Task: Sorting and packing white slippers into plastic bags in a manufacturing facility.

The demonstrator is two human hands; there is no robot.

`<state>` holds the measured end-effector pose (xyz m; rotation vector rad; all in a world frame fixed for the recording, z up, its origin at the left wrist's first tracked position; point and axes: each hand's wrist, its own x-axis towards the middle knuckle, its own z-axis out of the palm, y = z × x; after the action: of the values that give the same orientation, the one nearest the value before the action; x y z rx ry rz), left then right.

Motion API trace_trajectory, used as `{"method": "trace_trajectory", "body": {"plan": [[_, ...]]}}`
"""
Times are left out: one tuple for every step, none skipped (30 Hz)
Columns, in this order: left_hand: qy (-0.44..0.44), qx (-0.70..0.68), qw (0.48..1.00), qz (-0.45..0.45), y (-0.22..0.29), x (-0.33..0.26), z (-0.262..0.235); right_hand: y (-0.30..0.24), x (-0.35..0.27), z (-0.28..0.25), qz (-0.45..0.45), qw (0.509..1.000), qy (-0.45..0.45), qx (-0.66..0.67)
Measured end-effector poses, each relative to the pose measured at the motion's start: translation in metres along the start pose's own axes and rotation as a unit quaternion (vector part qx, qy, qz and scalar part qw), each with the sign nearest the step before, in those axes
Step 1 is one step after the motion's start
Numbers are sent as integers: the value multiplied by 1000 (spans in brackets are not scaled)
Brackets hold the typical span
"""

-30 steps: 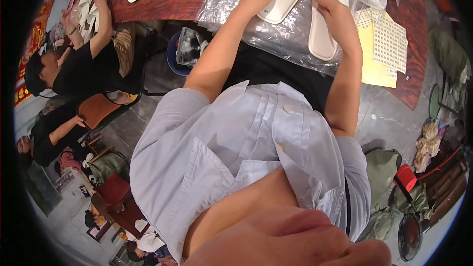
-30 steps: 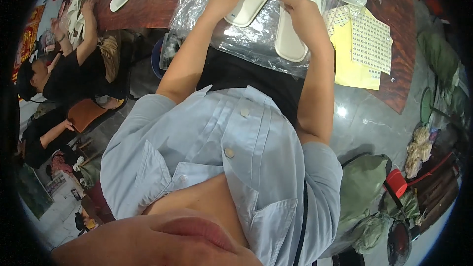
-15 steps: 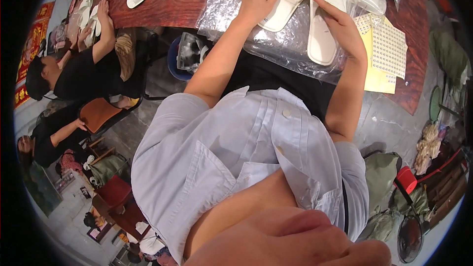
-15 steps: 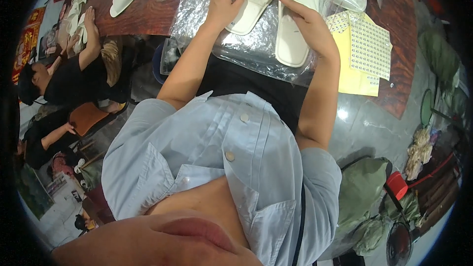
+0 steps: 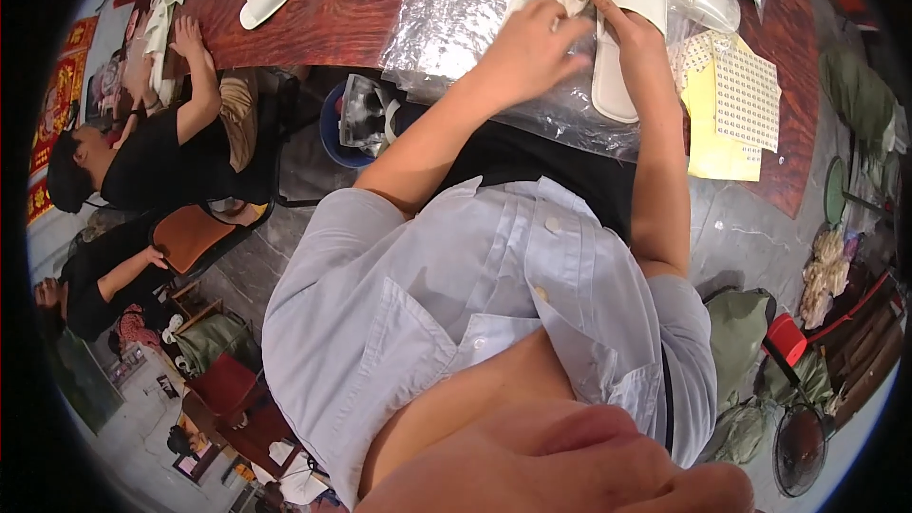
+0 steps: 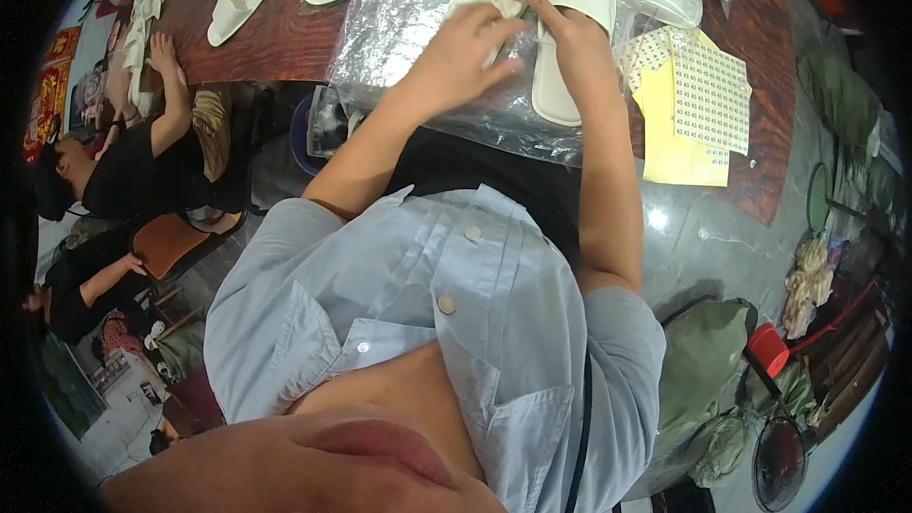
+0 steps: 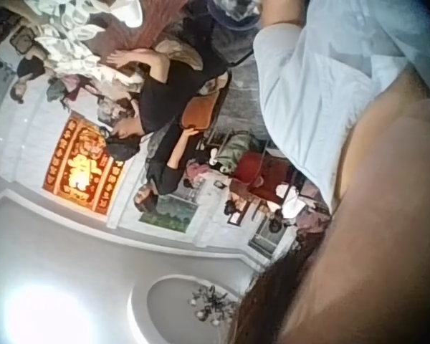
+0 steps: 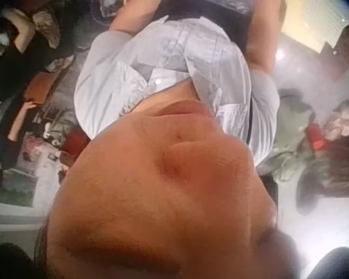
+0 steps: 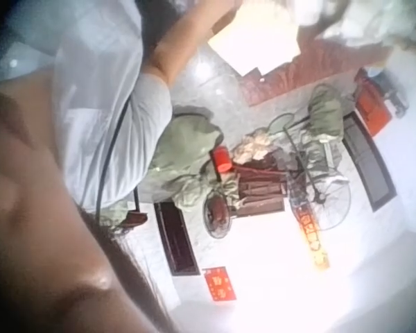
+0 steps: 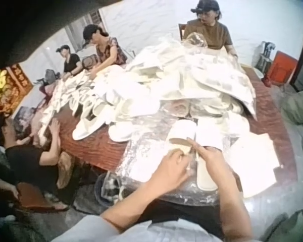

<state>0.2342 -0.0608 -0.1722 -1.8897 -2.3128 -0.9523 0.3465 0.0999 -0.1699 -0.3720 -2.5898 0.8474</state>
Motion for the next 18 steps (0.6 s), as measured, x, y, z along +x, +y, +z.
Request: {"method": "trace_trajectory", "body": {"plan": [[-6,17,999,26,6,-5,6,-2,-1,-3,-10,1000,-8,-2],[-9,14,999,28,9,-9,10,-3,-1,-5,-5,1000,-7,-2],[-26,67,997,40,12,-14,13,-5,0,-8,-6,1000,-24,18],[-41,119,991,51,16,-16,14,-5,0,-12,-8,998,-42,38],[-64,96,992,45,16,-15,16,-5,-3,-15,-2,998,-42,38],[-69,92,992,47,18,-15,18,-4,-8,-20,2,996,-17,90],[-78,110,990,46,21,-13,19,-3,-13,-27,4,990,8,141],[-83,129,987,38,18,-16,19,-8,-16,-30,3,990,3,140],[-82,128,988,33,16,-18,18,-13,-21,-34,30,988,5,150],[-89,120,988,29,18,-17,18,-11,-28,-38,63,984,16,163],[-97,113,989,25,19,-16,18,0,-38,-35,97,982,45,154],[-102,113,988,27,17,-16,17,3,-43,-29,101,981,48,157],[-87,118,989,32,17,-16,18,4,-48,-27,97,983,70,138],[-71,123,989,36,17,-16,18,5,-53,-25,92,984,92,120],[-74,121,989,37,17,-17,18,7,-57,-20,96,984,92,119],[-69,125,989,39,16,-16,18,10,-57,-14,75,990,101,70],[-63,129,989,40,16,-15,18,13,-58,-10,53,992,109,20],[-62,128,989,40,17,-14,18,15,-59,-8,53,992,109,19]]}}
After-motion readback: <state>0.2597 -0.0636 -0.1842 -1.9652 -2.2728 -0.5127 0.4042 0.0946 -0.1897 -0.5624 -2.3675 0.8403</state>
